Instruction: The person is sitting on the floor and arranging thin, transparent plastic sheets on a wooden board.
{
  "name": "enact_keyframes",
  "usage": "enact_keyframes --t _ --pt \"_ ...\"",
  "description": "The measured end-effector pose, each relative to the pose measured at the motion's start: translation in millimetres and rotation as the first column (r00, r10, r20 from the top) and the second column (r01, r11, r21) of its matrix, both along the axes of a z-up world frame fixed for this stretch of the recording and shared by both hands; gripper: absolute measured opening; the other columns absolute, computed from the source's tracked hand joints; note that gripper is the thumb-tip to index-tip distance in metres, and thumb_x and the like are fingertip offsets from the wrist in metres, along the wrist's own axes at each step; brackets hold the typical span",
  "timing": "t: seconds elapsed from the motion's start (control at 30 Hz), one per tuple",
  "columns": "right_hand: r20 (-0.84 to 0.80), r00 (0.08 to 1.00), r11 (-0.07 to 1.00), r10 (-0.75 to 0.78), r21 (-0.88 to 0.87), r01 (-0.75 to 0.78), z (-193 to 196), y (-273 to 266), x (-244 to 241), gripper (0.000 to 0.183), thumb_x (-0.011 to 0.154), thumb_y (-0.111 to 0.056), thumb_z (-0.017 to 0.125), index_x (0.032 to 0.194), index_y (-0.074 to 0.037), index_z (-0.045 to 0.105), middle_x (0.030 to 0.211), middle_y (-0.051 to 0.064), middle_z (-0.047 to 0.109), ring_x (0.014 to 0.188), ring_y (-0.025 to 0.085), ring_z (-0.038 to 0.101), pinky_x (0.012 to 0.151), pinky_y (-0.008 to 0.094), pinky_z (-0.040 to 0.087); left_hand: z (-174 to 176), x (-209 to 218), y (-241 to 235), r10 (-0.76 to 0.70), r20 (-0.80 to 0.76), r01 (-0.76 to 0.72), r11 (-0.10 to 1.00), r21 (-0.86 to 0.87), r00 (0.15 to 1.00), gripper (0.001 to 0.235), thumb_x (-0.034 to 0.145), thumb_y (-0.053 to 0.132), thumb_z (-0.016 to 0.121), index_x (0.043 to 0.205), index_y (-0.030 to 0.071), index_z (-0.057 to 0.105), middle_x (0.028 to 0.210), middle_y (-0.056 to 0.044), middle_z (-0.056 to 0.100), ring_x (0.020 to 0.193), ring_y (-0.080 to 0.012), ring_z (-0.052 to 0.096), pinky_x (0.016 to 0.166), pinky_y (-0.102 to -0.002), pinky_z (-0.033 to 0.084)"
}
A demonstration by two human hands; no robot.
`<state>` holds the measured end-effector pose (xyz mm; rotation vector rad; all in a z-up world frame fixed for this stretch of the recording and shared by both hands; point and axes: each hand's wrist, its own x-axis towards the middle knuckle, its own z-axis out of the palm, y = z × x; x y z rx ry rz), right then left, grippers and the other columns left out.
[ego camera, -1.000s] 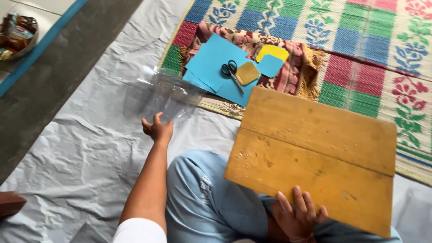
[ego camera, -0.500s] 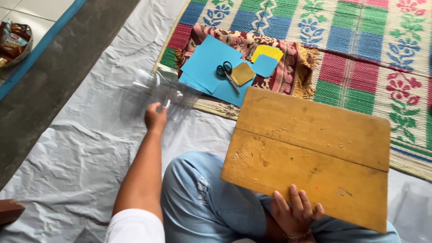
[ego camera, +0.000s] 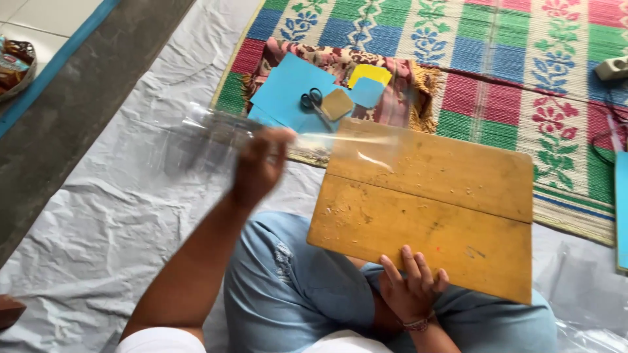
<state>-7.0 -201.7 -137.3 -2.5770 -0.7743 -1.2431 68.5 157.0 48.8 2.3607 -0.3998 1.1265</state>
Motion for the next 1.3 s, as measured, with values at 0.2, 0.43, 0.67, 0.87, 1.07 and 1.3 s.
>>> enact_keyframes --t 0.2,0.43,0.67,0.87,1.07,1.3 --pt "-0.050 0.998 1.000 0.026 0.004 -0.025 27 3 -5 0.042 0.087 -0.024 0.067 0.129 -0.031 0.067 0.141 0.004 0.057 0.124 0.022 0.054 0.112 0.051 0.022 -14 -27 -78 -0.305 -0.263 0.383 0.860 0.337 0.915 0.029 0.087 0.008 0.072 0.114 0.006 0.061 0.135 -0.015 0.059 0.135 -0.0321 0.054 0.118 -0.044 0.044" --pt "-0.064 0.998 1.000 0.004 -0.019 -0.006 22 0 -6 0.041 0.092 -0.028 0.063 0.133 -0.033 0.064 0.145 0.001 0.055 0.128 0.021 0.049 0.113 0.050 0.021 -19 -29 -100 -0.385 -0.272 0.386 0.921 -0.051 0.882 0.025 0.092 0.032 0.074 0.095 0.009 0.064 0.141 -0.013 0.051 0.142 -0.0369 0.045 0.121 -0.048 0.039" --pt "-0.074 0.997 1.000 0.000 -0.004 -0.001 27 2 -7 0.042 0.091 -0.028 0.066 0.132 -0.034 0.063 0.145 0.000 0.054 0.129 0.019 0.048 0.112 0.049 0.022 -25 -28 -107 -0.429 -0.464 0.129 0.827 -0.547 0.775 0.091 0.076 0.012 0.084 0.147 0.015 0.028 0.148 -0.022 0.042 0.131 -0.0356 0.056 0.101 -0.043 0.057" --pt "-0.158 0.983 0.990 0.092 0.121 -0.074 38 2 -12 0.042 0.085 -0.026 0.068 0.127 -0.028 0.062 0.144 0.003 0.056 0.131 0.022 0.050 0.116 0.048 0.020 -32 -38 -107 -0.593 -0.319 0.246 0.679 -0.692 0.739 0.115 0.080 -0.006 0.081 0.162 0.017 0.003 0.102 -0.007 0.066 0.102 -0.0205 0.071 0.098 -0.034 0.058" --pt "-0.186 0.876 0.780 0.445 0.562 -0.277 44 -13 -20 0.057 0.071 -0.008 0.073 0.119 -0.018 0.044 0.127 0.008 0.049 0.127 0.032 0.056 0.113 0.049 0.036 -30 -44 -108 -0.489 -0.325 0.240 0.781 -0.576 0.809 0.039 0.078 -0.005 0.082 0.104 0.012 0.059 0.103 -0.004 0.071 0.105 -0.0183 0.069 0.098 -0.034 0.055" --pt "-0.172 0.917 0.809 0.360 0.547 -0.216 69 -26 -20 0.063 0.078 -0.017 0.076 0.131 -0.017 0.042 0.134 0.012 0.042 0.123 0.029 0.051 0.103 0.038 0.049 -40 -43 -117 -0.533 -0.244 0.323 0.753 -0.574 0.810 0.027 0.076 -0.013 0.075 0.071 0.009 0.059 0.100 -0.002 0.069 0.125 -0.0269 0.065 0.105 -0.038 0.055"
